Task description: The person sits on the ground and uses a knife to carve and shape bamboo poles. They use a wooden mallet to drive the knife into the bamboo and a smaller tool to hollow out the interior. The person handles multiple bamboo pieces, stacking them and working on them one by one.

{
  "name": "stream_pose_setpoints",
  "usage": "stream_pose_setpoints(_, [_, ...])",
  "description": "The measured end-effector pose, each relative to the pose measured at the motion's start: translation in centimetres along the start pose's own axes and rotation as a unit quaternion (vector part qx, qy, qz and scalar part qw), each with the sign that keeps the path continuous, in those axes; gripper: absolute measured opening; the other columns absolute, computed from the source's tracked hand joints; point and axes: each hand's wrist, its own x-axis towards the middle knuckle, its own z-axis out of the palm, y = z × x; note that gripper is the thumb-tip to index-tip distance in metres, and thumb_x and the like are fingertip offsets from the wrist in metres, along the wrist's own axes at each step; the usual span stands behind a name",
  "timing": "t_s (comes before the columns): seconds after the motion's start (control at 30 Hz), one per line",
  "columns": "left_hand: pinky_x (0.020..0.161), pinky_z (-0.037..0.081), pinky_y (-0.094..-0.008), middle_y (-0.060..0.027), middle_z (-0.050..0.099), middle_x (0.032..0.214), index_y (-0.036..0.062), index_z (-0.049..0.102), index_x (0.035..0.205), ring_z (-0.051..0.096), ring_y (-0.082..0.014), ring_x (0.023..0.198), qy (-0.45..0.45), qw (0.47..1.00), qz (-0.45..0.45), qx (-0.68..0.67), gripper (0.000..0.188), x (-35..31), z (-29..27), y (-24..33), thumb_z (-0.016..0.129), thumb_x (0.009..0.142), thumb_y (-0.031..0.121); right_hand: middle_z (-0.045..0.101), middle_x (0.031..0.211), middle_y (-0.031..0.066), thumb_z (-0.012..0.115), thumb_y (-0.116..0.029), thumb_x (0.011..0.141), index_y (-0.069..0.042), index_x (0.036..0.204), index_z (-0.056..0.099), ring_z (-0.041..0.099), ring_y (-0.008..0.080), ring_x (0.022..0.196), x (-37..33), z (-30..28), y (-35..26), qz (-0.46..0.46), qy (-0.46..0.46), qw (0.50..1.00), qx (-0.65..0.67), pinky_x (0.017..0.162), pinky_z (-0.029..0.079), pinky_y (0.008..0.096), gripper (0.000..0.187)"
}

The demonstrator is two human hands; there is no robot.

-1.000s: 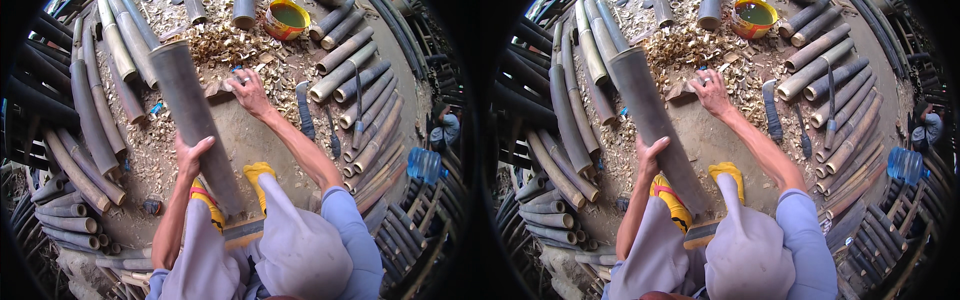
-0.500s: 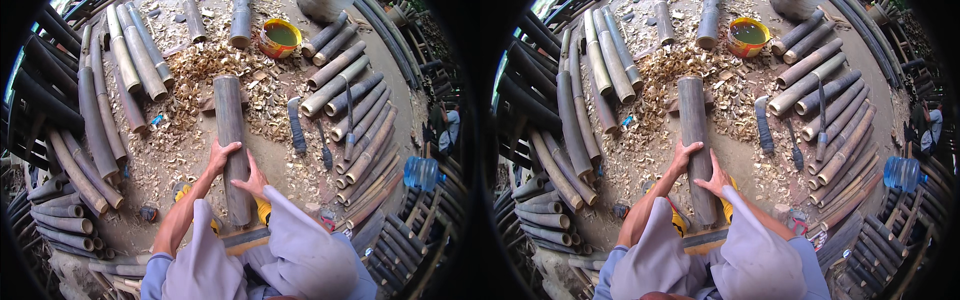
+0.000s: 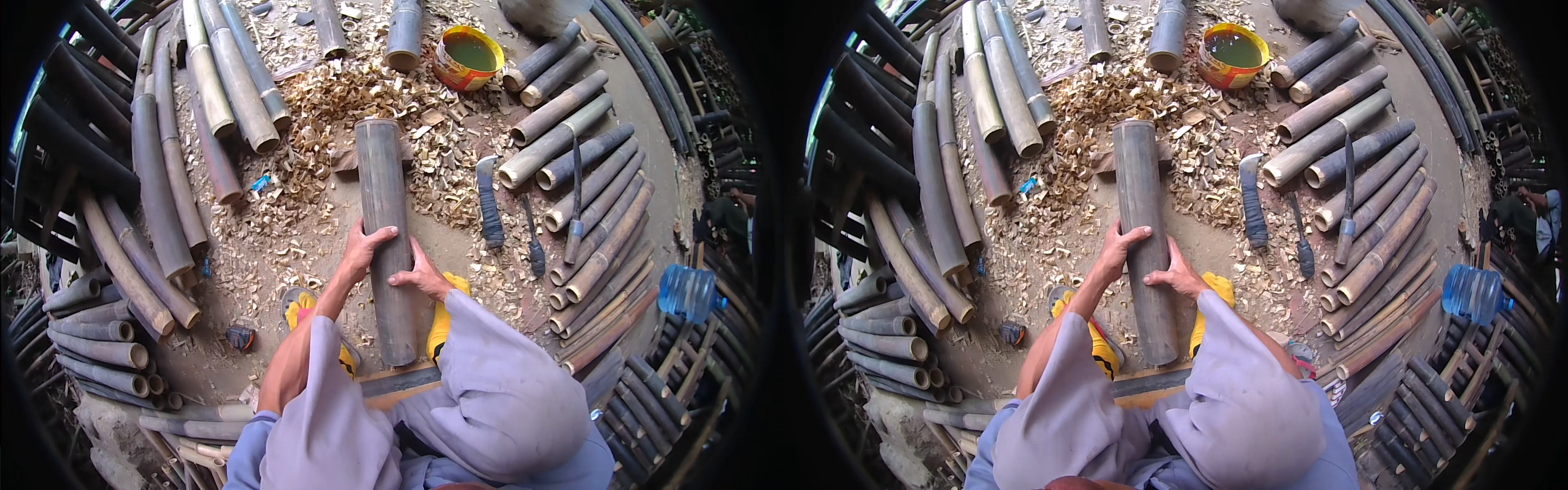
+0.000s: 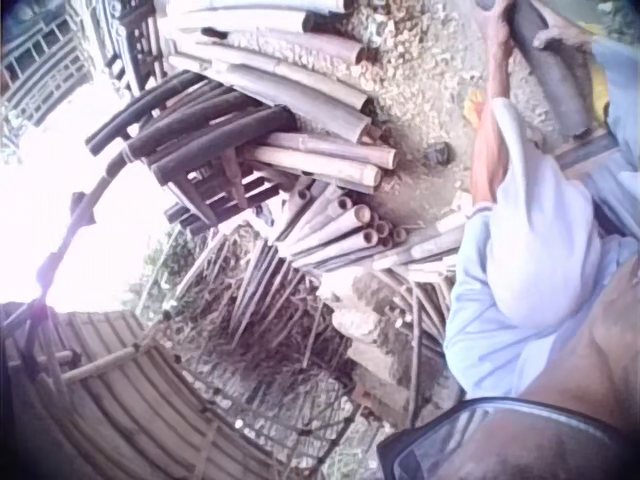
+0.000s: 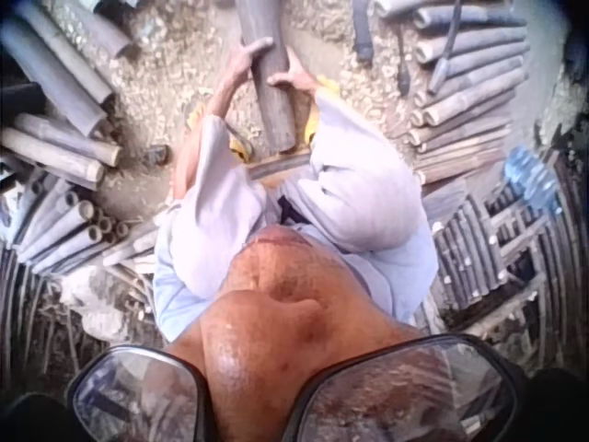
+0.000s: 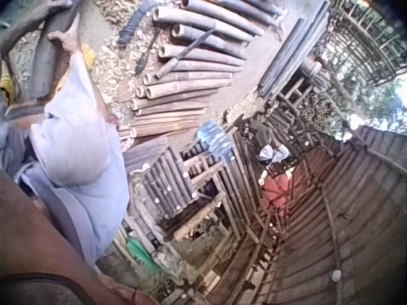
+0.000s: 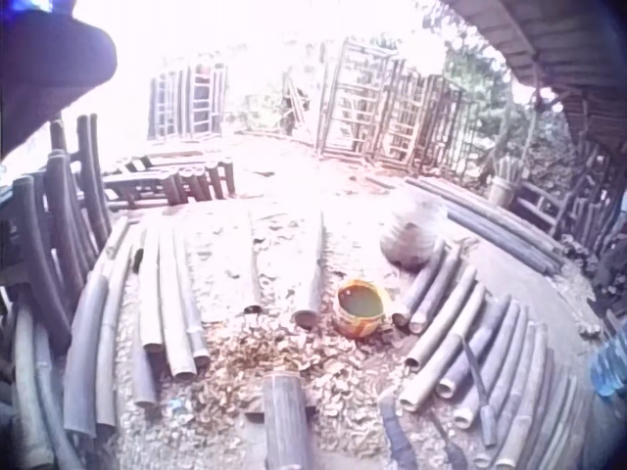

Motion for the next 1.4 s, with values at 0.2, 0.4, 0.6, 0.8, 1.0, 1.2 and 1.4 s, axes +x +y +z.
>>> stream_pose_setpoints(0.2, [0.086,0.051,-0.0358,-0.0189,0.057,0.112,-0.0051,0.038,0.129,0.061,-0.0251,0.098,0.064,0.998,-0.010,-0.017,0.076,-0.3,2.0,-0.8,0.080,0.071,0.021,0.035,0.140,0.0217,0.084,-0.029,0.062,-0.004,0.147,0.009,0.042,0.0325,0.127,-1.1,2.2,-0.2,-0.045,0.140,0.985,-0.091,0.107,0.035,0.0416,0.117])
stream_pose_setpoints(0.4, [0.088,0.050,-0.0373,-0.0196,0.055,0.117,-0.0039,0.039,0.131,0.058,-0.0254,0.104,0.082,0.996,0.012,0.019,0.076,-0.8,1.1,-0.1,0.079,0.072,0.024,0.036,0.139,0.0219,0.086,-0.028,0.061,-0.003,0.146,0.011,0.041,0.0317,0.128,-0.1,2.5,-0.5,-0.047,0.148,0.985,-0.079,0.107,0.034,0.0419,0.116])
stream_pose_setpoints(0.6, [0.082,0.049,-0.0327,-0.0101,0.058,0.110,0.0011,0.055,0.117,0.057,-0.0199,0.096,0.360,0.884,0.231,0.188,0.051,-5.9,-8.5,4.6,0.076,0.072,0.015,0.044,0.129,0.0185,0.088,-0.032,0.060,0.001,0.142,0.017,0.047,0.0286,0.119,-0.1,2.4,0.5,-0.023,0.127,0.991,-0.026,0.103,0.038,0.0389,0.114])
stream_pose_setpoints(0.8, [0.079,0.046,-0.0320,-0.0085,0.056,0.097,0.0023,0.058,0.111,0.055,-0.0201,0.087,0.640,0.645,0.300,0.292,0.037,-18.3,-22.2,13.0,0.071,0.078,0.013,0.045,0.125,0.0166,0.088,-0.030,0.060,-0.001,0.141,0.021,0.049,0.0264,0.113,0.0,2.5,1.0,-0.033,0.119,0.988,-0.092,0.098,0.040,0.0372,0.109])
stream_pose_setpoints(1.0, [0.090,0.044,-0.0393,-0.0188,0.054,0.115,0.0023,0.055,0.118,0.054,-0.0293,0.105,0.699,0.556,0.094,0.440,0.056,-23.1,-33.8,11.8,0.076,0.074,0.030,0.046,0.123,0.0153,0.086,-0.027,0.063,-0.001,0.139,0.024,0.050,0.0252,0.110,0.0,2.5,0.7,-0.034,0.109,0.990,-0.085,0.097,0.040,0.0373,0.101])
stream_pose_setpoints(1.2, [0.091,0.047,-0.0410,-0.0250,0.059,0.113,-0.0013,0.055,0.120,0.059,-0.0350,0.104,0.527,0.678,0.211,0.467,0.065,-14.4,-30.7,12.8,0.075,0.073,0.039,0.048,0.119,0.0140,0.084,-0.024,0.065,-0.002,0.136,0.027,0.051,0.0242,0.108,-0.4,2.7,-0.6,-0.025,0.131,0.988,-0.080,0.096,0.041,0.0368,0.093])
stream_pose_setpoints(1.4, [0.083,0.053,-0.0418,-0.0236,0.062,0.111,-0.0063,0.054,0.118,0.064,-0.0334,0.096,0.500,0.751,-0.037,0.429,0.071,-9.3,-32.4,16.1,0.079,0.066,0.035,0.051,0.116,0.0137,0.083,-0.024,0.066,-0.003,0.133,0.029,0.053,0.0239,0.105,-0.7,3.6,-1.1,-0.016,0.115,0.990,-0.076,0.093,0.044,0.0363,0.089])
